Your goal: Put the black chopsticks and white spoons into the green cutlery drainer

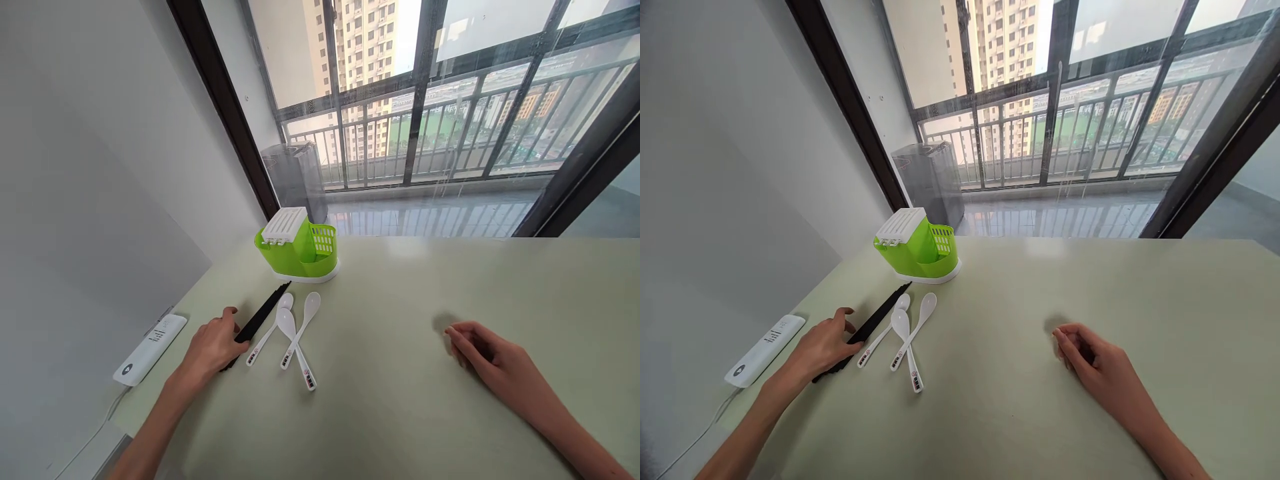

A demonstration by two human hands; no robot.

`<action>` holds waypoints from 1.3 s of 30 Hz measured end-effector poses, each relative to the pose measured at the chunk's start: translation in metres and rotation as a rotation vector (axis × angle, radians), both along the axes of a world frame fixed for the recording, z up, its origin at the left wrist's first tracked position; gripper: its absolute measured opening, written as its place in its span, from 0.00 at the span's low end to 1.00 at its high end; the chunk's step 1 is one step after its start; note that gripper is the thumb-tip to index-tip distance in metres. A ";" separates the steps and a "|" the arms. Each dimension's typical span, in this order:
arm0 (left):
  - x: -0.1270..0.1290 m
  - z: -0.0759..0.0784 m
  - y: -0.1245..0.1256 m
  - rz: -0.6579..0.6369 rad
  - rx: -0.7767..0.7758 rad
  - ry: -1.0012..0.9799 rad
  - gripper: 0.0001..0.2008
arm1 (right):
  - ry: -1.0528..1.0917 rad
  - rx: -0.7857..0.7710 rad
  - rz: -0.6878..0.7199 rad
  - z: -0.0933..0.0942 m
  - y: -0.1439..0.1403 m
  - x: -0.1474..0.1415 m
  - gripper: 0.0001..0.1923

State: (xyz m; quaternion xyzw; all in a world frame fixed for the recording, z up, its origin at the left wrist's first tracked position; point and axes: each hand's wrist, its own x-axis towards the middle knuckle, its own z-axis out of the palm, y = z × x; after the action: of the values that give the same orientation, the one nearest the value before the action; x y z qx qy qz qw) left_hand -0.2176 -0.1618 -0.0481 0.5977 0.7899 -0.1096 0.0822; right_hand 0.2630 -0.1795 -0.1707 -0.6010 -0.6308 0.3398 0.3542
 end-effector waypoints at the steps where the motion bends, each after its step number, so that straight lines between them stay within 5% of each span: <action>1: -0.001 0.001 0.002 -0.002 -0.014 0.004 0.36 | -0.002 -0.001 -0.004 0.000 0.000 0.000 0.25; 39: 0.004 0.007 0.037 -0.098 -0.273 0.174 0.22 | -0.031 0.015 -0.013 0.000 -0.002 0.000 0.26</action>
State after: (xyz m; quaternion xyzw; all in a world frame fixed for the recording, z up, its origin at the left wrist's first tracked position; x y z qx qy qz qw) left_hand -0.2139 -0.1252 -0.0407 0.6072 0.7416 -0.2711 0.0886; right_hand 0.2632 -0.1816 -0.1712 -0.6077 -0.6346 0.3236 0.3512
